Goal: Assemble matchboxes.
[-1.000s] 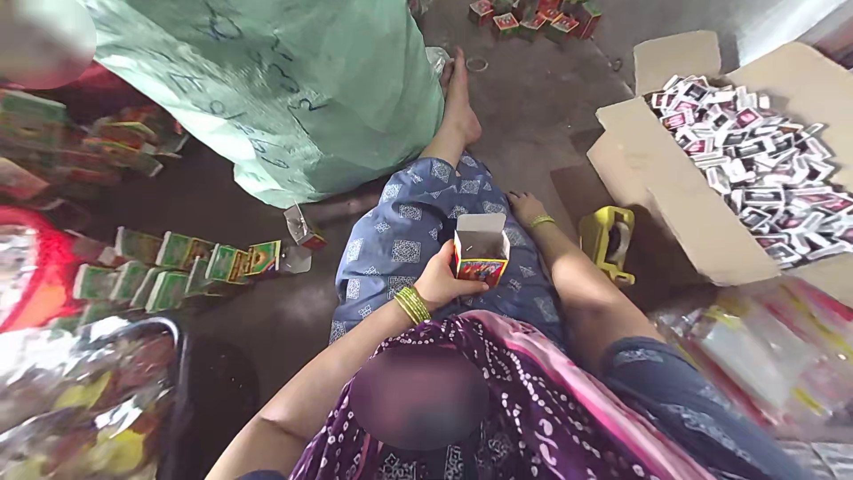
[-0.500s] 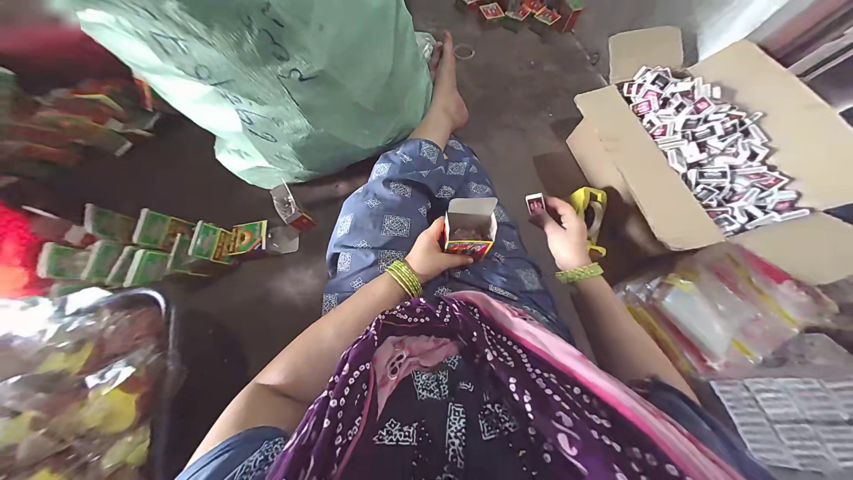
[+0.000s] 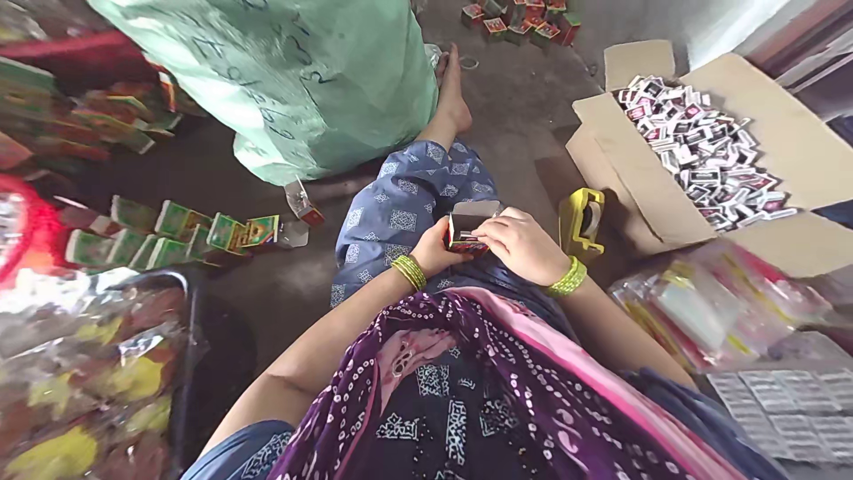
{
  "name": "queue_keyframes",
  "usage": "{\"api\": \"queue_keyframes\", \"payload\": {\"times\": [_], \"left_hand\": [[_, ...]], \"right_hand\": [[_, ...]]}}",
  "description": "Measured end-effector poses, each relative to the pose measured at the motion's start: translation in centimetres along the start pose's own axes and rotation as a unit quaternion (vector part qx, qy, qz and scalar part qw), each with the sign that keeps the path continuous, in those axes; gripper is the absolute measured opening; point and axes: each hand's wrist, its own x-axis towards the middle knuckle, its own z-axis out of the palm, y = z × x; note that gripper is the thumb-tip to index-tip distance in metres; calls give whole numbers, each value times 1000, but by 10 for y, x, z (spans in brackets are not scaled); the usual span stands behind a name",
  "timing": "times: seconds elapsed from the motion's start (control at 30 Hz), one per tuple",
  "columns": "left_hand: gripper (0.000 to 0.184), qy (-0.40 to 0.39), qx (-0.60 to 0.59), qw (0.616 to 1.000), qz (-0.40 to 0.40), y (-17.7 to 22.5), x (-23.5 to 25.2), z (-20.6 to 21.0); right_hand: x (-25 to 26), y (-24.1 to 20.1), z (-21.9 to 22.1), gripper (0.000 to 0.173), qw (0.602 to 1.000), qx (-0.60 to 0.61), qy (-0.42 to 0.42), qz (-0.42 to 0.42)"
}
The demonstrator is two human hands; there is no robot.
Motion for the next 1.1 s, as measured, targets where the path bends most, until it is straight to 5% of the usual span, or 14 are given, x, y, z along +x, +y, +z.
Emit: {"api": "queue_keyframes", "payload": {"times": [0.13, 0.27, 0.5, 0.83, 0.93, 1.1], "left_hand": [[84, 6, 37, 999, -3, 0, 4, 2], [107, 51, 38, 997, 34, -2, 2, 7], [61, 64, 196, 970, 132, 13, -5, 2], [72, 18, 45, 980, 194, -4, -3, 7], [59, 1, -4, 982, 190, -7, 0, 4], [48, -29, -90, 980, 176, -10, 2, 3]], "right_hand": [[-7, 4, 7, 36, 999, -36, -17, -5], [-7, 7, 10, 37, 999, -34, -12, 14], [-8, 25, 10, 28, 998, 17, 44, 41], [-10, 30, 12, 30, 986, 148, 67, 43], [-14, 36, 16, 35, 939, 301, 128, 106], [-15, 37, 22, 36, 796, 495, 157, 310]]}}
